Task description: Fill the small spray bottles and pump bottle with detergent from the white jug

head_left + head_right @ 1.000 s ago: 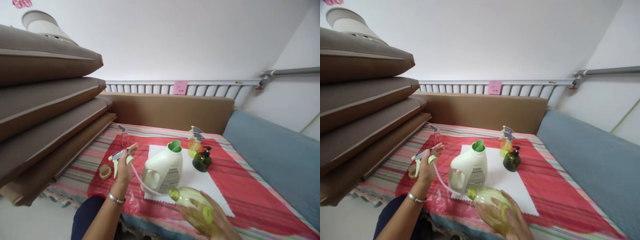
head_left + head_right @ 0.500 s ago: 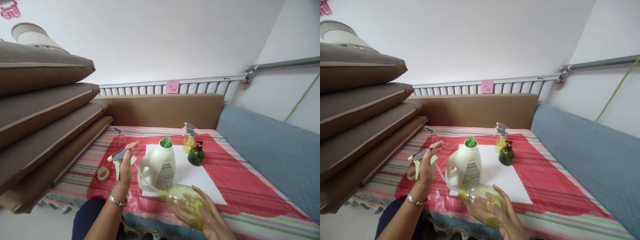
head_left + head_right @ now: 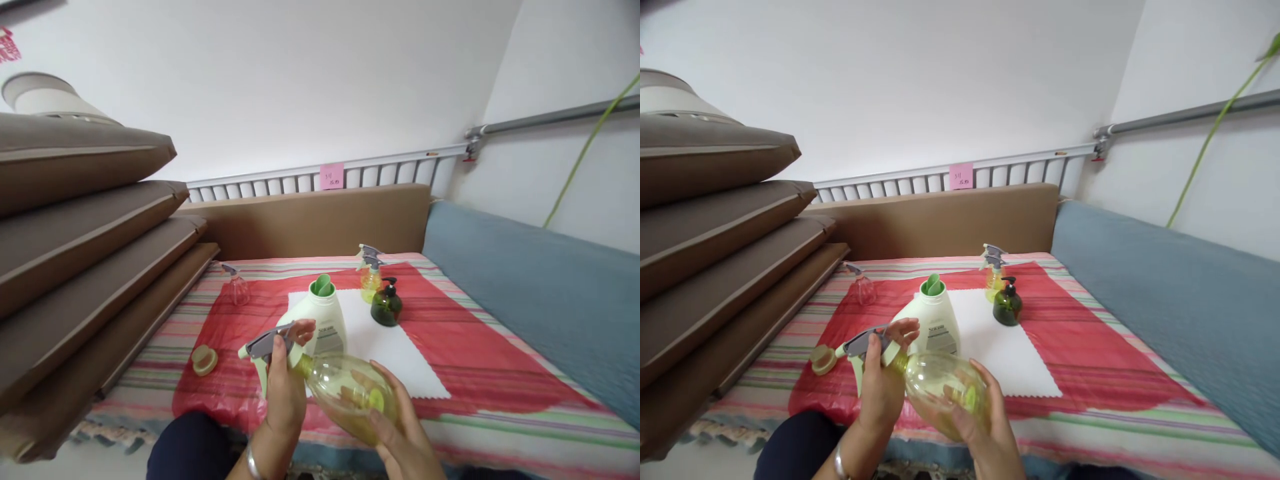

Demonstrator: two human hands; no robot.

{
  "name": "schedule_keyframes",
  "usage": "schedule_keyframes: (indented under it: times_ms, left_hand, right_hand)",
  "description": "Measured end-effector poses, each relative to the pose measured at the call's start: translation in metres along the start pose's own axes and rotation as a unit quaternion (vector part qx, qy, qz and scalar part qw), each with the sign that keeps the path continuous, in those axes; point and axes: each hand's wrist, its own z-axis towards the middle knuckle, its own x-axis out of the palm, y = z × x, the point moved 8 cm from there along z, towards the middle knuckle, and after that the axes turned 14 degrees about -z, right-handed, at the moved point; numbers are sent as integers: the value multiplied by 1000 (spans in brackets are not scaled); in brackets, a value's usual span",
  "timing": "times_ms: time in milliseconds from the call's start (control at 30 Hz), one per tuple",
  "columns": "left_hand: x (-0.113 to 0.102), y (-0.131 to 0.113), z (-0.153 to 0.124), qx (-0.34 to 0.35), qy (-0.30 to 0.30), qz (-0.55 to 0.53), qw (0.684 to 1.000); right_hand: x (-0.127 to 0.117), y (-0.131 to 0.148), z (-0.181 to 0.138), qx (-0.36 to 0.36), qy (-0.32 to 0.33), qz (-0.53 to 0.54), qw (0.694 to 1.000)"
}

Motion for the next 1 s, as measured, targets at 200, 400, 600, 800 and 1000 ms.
schedule_keyframes:
  times_ms: [200, 400, 600, 800, 1000]
  left_hand:
    - [-5, 2, 2, -31, -28, -16, 999]
    - [1, -7, 12, -28, -76, -105, 991]
    - [10, 6, 1, -84, -86, -135, 983]
    - [11, 13, -10, -88, -72, -143, 983]
    - [11, 13, -11, -94, -87, -147, 981]
  right_hand:
    - [-8, 5, -3, -39, -44, 10, 998]
    - [-3, -4, -5, -13, -19, 7, 1000]
    - [7, -17, 5, -24, -14, 110, 994]
    - [4, -16, 10, -58, -18, 138, 989]
    - [4, -14, 4, -75, -15, 105, 992]
